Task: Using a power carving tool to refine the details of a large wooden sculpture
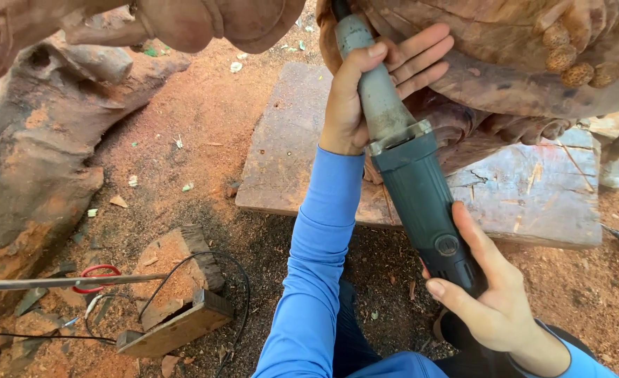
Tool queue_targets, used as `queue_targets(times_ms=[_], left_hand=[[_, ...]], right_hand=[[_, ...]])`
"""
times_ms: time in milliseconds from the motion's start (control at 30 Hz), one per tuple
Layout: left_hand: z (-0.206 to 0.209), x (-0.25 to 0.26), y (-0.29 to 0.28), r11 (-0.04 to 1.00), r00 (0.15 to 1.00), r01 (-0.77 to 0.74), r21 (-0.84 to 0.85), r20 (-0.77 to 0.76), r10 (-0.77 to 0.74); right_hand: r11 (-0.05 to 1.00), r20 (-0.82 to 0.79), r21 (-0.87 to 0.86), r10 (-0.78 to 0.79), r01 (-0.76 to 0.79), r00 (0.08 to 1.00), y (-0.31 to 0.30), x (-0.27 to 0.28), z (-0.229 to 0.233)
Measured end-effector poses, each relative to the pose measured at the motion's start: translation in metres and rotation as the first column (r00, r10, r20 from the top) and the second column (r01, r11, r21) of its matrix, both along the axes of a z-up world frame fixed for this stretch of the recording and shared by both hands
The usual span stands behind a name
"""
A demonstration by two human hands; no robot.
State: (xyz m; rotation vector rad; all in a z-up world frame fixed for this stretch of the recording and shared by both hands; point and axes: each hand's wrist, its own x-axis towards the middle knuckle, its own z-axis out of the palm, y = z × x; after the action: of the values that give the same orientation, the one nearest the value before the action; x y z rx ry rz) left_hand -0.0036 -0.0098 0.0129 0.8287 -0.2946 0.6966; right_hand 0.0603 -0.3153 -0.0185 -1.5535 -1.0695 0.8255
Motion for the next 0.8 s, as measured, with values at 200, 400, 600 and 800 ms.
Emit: queue_targets(times_ms=[200, 400, 600, 800], left_hand=[[-0.003, 0.002, 0.003, 0.994, 0.998, 0.052, -0.101, 0.038, -0.048], [-0.009, 0.002, 0.01, 0.987, 0.992, 0.113, -0.115, 0.066, -0.106], [-0.006, -0.002, 0.009, 0.993, 0.995, 0.093, -0.072, 0.055, -0.089], [-0.014, 0.006, -0.029, 0.977, 0.988, 0.129, -0.17, 0.11, -0.111]], right_hand=[[0.999, 0.057, 0.036, 0.018, -0.02, 0.998, 0.007, -0.002, 0.001], [0.999, 0.073, -0.04, 0.006, -0.003, 0.997, 0.009, 0.0, 0.007], [0.997, 0.014, 0.06, 0.05, -0.051, 0.999, 0.009, 0.009, -0.013], [0.94, -0.281, 0.307, 0.239, -0.149, 0.93, -0.025, 0.051, -0.095]])
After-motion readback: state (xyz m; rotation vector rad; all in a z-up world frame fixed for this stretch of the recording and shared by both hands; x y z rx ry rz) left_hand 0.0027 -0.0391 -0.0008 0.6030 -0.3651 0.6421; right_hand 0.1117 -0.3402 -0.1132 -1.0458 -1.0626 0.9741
